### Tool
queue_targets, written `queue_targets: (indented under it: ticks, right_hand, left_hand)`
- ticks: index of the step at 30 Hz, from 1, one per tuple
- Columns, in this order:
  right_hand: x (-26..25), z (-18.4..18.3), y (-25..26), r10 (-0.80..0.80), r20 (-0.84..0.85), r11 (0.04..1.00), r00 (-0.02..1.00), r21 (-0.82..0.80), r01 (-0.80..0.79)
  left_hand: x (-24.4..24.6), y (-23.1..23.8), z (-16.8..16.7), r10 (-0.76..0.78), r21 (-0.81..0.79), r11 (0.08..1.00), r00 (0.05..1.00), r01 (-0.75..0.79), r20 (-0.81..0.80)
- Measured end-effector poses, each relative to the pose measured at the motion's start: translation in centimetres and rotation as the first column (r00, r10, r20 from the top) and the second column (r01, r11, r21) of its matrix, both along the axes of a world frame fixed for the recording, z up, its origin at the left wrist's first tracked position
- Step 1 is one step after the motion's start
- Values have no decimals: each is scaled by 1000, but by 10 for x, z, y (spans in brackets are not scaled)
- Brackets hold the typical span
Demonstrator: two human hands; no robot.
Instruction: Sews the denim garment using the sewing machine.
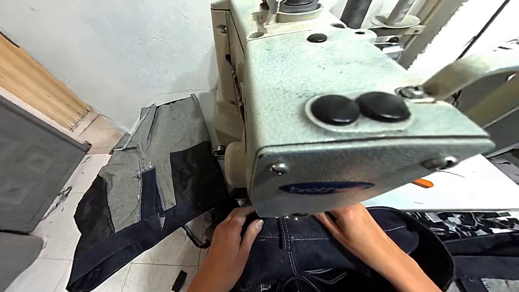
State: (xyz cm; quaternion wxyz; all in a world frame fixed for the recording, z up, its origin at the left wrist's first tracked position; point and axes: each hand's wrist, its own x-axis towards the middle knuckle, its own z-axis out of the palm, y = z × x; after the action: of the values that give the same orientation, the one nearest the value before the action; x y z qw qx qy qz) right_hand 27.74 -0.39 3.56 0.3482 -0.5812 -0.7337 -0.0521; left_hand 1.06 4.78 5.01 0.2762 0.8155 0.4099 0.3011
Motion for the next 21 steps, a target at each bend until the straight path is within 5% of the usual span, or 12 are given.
queue_targets:
  ticks: [9,17,21]
  right_hand:
    - [-3,-6,-5,75,-141,989,987,-117,-92]
    - [-2,2,15,44,-97,999,994,8,-44]
    - [4,24,29,72,-66,997,995,0,-72]
  left_hand:
    - [10,7,10,-62,-293,955,995,36,-81]
    - [23,17,-1,-4,-212,976,974,53,226]
    - [25,34,10,-61,-170,981,980,94,189]
